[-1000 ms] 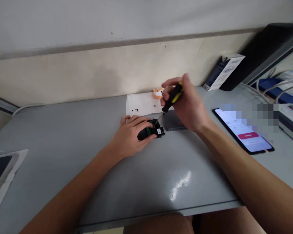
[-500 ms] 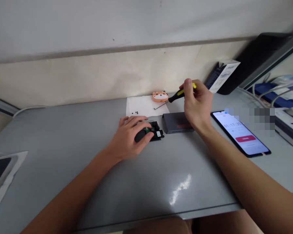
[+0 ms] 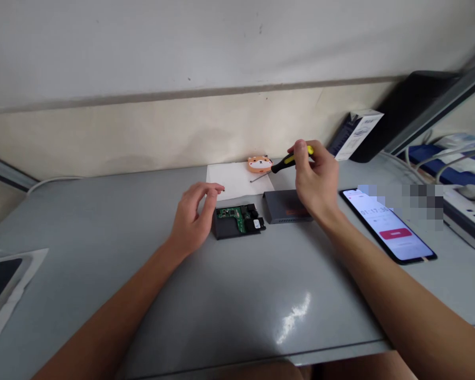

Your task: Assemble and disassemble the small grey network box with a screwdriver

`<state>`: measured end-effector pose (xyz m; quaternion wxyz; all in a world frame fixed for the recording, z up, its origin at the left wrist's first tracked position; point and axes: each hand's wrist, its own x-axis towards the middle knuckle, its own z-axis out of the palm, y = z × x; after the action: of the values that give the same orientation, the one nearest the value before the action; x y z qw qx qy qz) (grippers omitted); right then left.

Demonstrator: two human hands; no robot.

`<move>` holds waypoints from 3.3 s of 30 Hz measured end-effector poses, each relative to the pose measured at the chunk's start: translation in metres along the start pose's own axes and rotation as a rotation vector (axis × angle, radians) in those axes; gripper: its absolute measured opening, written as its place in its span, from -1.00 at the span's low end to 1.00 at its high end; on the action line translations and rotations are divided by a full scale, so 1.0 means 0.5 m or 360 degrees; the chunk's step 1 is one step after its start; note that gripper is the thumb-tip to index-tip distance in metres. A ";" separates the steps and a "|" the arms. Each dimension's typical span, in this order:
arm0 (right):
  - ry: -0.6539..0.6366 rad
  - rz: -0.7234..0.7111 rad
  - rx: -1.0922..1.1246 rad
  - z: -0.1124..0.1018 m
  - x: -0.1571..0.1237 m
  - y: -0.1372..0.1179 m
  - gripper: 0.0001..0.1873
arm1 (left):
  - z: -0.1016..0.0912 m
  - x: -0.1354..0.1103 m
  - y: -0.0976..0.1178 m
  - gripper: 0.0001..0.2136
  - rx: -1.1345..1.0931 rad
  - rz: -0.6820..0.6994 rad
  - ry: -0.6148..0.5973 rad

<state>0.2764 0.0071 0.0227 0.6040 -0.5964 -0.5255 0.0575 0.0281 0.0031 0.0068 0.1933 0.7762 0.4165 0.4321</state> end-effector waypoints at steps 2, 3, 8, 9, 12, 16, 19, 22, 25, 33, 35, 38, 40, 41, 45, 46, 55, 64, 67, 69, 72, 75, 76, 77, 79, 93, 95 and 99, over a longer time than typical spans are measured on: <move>0.0000 0.0011 0.0072 0.000 -0.001 -0.005 -0.45 | 0.002 0.000 -0.005 -0.79 0.0018 0.0020 0.0019; 0.0001 0.0023 0.0112 0.000 -0.002 -0.008 -0.43 | 0.004 0.000 -0.009 -0.83 0.0032 0.0026 0.0021; -0.0099 0.0184 0.0395 0.012 -0.015 -0.026 -0.38 | 0.008 0.000 -0.022 -0.84 0.0080 -0.0029 -0.0041; -0.0122 0.0214 0.0447 0.015 -0.019 -0.029 -0.37 | 0.007 0.000 -0.022 -0.85 0.0083 -0.0035 -0.0066; -0.0169 0.0292 0.0554 0.023 -0.026 -0.034 -0.35 | 0.007 0.000 -0.019 -0.89 0.0103 -0.0002 -0.0092; -0.0186 0.0412 0.0633 0.026 -0.027 -0.031 -0.34 | 0.008 -0.001 -0.016 -0.93 0.0166 0.0064 -0.0060; -0.0160 0.0448 0.0664 0.025 -0.024 -0.027 -0.35 | 0.008 -0.001 -0.016 -0.94 0.0225 0.0101 -0.0046; -0.0147 0.0490 0.0688 0.024 -0.022 -0.027 -0.36 | 0.009 -0.001 -0.019 -0.94 0.0293 0.0133 -0.0036; -0.0163 0.0535 0.0709 0.025 -0.024 -0.029 -0.39 | 0.009 -0.002 -0.022 -0.94 0.0349 0.0211 -0.0011; -0.0190 0.0383 0.0602 0.023 -0.030 -0.028 -0.36 | 0.009 -0.005 -0.028 -0.93 0.0538 0.0478 0.0059; -0.0172 0.0334 0.0573 0.023 -0.031 -0.032 -0.37 | 0.007 -0.004 -0.029 -0.92 0.0599 0.0531 0.0058; -0.0143 0.0269 0.0543 0.022 -0.032 -0.039 -0.36 | 0.004 -0.003 -0.027 -0.90 0.0676 0.0612 0.0084; -0.0126 0.0231 0.0514 0.021 -0.033 -0.042 -0.36 | 0.002 -0.003 -0.023 -0.88 0.0688 0.0604 0.0075; -0.0121 0.0217 0.0499 0.020 -0.034 -0.043 -0.36 | 0.002 -0.002 -0.022 -0.87 0.0688 0.0570 0.0053; -0.0104 0.0183 0.0473 0.019 -0.035 -0.045 -0.41 | 0.001 -0.001 -0.016 -0.86 0.0690 0.0410 -0.0053; -0.0101 0.0175 0.0475 0.019 -0.036 -0.046 -0.41 | 0.000 -0.001 -0.016 -0.86 0.0689 0.0397 -0.0067; -0.0205 0.0098 0.0510 0.016 -0.040 -0.055 -0.46 | -0.004 0.001 -0.011 -0.83 0.0669 0.0457 -0.0166; -0.0291 0.0143 0.0543 0.021 -0.048 -0.054 -0.43 | -0.008 -0.001 -0.018 -0.65 0.0565 0.0086 0.0023; -0.0324 0.0156 0.0513 0.023 -0.051 -0.055 -0.44 | -0.010 0.002 -0.021 -0.63 0.0485 -0.0038 -0.0039; -0.0355 0.0156 0.0509 0.024 -0.052 -0.054 -0.45 | -0.009 0.003 -0.019 -0.59 0.0441 -0.0066 -0.0089; -0.0393 0.0172 0.0518 0.027 -0.053 -0.049 -0.44 | -0.005 0.001 -0.014 -0.55 0.0436 -0.0059 -0.0126; -0.0409 0.0182 0.0536 0.027 -0.053 -0.047 -0.44 | -0.001 -0.001 -0.011 -0.53 0.0436 -0.0030 -0.0146; -0.0410 0.0182 0.0538 0.027 -0.053 -0.047 -0.44 | -0.001 -0.002 -0.011 -0.53 0.0439 -0.0021 -0.0149; -0.0410 0.0182 0.0536 0.027 -0.053 -0.047 -0.45 | -0.001 -0.003 -0.011 -0.53 0.0442 -0.0013 -0.0147; -0.0403 0.0178 0.0518 0.027 -0.053 -0.049 -0.44 | -0.001 -0.005 -0.012 -0.53 0.0443 -0.0004 -0.0146; -0.0411 0.0099 0.0441 0.028 -0.057 -0.050 -0.43 | 0.004 -0.007 -0.021 -0.52 0.0446 0.0064 -0.0264; -0.0419 0.0060 0.0439 0.030 -0.058 -0.055 -0.44 | 0.004 -0.006 -0.022 -0.53 0.0450 0.0067 -0.0269; -0.0492 0.0012 0.0481 0.037 -0.058 -0.071 -0.50 | 0.003 -0.005 -0.022 -0.55 0.0488 0.0050 -0.0286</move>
<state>0.2307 -0.0109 0.0289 0.5986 -0.4851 -0.5951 0.2286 0.0234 0.0072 -0.0025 0.1023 0.8384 0.4464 0.2955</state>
